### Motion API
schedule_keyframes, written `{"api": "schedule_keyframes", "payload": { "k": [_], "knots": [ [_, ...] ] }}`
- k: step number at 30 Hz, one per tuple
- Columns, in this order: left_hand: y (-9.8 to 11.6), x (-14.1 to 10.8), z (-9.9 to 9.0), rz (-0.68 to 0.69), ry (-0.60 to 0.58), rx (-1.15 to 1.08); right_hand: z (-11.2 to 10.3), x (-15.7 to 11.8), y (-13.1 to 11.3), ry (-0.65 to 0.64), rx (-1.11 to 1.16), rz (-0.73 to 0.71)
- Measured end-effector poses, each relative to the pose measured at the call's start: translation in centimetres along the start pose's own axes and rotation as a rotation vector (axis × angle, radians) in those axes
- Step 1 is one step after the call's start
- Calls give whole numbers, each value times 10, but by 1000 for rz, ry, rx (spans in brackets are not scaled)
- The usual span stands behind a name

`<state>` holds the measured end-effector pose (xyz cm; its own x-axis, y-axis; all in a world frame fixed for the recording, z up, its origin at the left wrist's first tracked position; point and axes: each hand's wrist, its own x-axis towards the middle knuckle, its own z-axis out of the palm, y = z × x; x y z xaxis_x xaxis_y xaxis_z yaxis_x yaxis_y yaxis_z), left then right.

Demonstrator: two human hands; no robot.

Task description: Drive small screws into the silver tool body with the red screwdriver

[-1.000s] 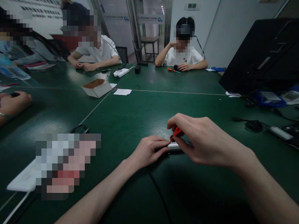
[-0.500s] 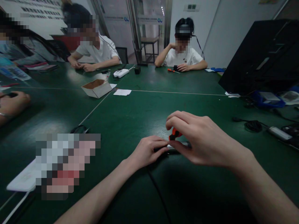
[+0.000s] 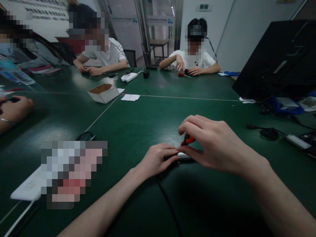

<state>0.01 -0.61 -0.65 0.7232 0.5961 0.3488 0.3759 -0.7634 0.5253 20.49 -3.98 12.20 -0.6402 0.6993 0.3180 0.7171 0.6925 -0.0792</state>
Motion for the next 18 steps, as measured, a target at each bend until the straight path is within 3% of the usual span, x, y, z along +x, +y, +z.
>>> {"api": "schedule_keyframes", "payload": {
  "k": [5,14,18],
  "knots": [
    [2,1,-2,-15,-18,-22,-2,-1,0,-41,201,8],
    [1,0,-1,-2,-1,23,6,1,3,8,-40,11],
    [2,0,-1,-2,-1,-2,2,0,2,-14,70,6]
  ]
}}
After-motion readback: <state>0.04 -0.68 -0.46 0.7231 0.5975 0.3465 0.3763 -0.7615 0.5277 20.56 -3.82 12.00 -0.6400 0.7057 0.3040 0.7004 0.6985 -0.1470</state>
